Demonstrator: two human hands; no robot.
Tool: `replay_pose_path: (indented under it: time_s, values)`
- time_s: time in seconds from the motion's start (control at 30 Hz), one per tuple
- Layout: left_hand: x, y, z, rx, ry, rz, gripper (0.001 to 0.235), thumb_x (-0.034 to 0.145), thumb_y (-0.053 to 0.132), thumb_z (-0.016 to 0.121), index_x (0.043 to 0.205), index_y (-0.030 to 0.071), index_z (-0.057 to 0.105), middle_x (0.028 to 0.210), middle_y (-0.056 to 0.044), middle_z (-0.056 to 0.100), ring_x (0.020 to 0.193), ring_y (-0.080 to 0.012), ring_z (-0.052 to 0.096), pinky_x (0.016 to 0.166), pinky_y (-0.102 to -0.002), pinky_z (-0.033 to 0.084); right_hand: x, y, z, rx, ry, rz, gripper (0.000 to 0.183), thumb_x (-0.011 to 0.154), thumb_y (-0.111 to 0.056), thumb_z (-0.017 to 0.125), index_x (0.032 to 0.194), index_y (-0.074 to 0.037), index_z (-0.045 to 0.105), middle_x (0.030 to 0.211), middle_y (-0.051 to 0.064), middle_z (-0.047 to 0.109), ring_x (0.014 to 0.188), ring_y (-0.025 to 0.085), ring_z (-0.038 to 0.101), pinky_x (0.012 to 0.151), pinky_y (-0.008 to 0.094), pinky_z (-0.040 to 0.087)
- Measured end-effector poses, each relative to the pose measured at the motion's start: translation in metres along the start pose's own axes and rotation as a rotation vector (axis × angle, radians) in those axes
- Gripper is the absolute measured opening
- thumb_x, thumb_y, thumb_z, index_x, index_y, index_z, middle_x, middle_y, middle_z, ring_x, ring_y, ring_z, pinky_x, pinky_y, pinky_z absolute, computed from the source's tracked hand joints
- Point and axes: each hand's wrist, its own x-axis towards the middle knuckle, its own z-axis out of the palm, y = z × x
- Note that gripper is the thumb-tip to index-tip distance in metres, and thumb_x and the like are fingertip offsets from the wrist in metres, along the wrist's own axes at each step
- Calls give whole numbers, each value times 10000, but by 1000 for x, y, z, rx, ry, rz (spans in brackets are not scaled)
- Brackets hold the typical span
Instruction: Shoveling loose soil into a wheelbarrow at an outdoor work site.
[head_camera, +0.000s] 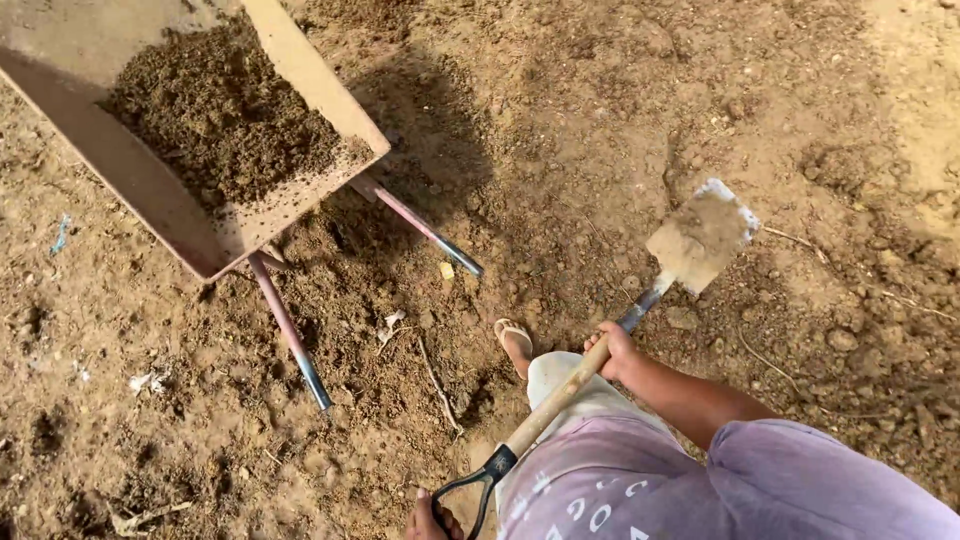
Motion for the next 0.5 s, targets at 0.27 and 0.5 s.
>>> replay_pose_path:
  time_s: [0.27,0.5]
  values:
    - [-94,65,53,525,-401,503,393,965,380,608,749,53,641,489,-16,514,382,-129,413,362,-309,317,-98,65,-209,474,114,-67,206,880,-294,637,843,-138,508,745,42,565,714,233,581,777,426,568]
    - [-149,32,118,885,-845,1024,306,919,332,706,850,34,710,573,5,596,520,-105,540,476,-285,445,-110,136,-363,834,107,-246,217,922,-281,580,858,-85,513,731,94,555,724,278,573,775,466,581]
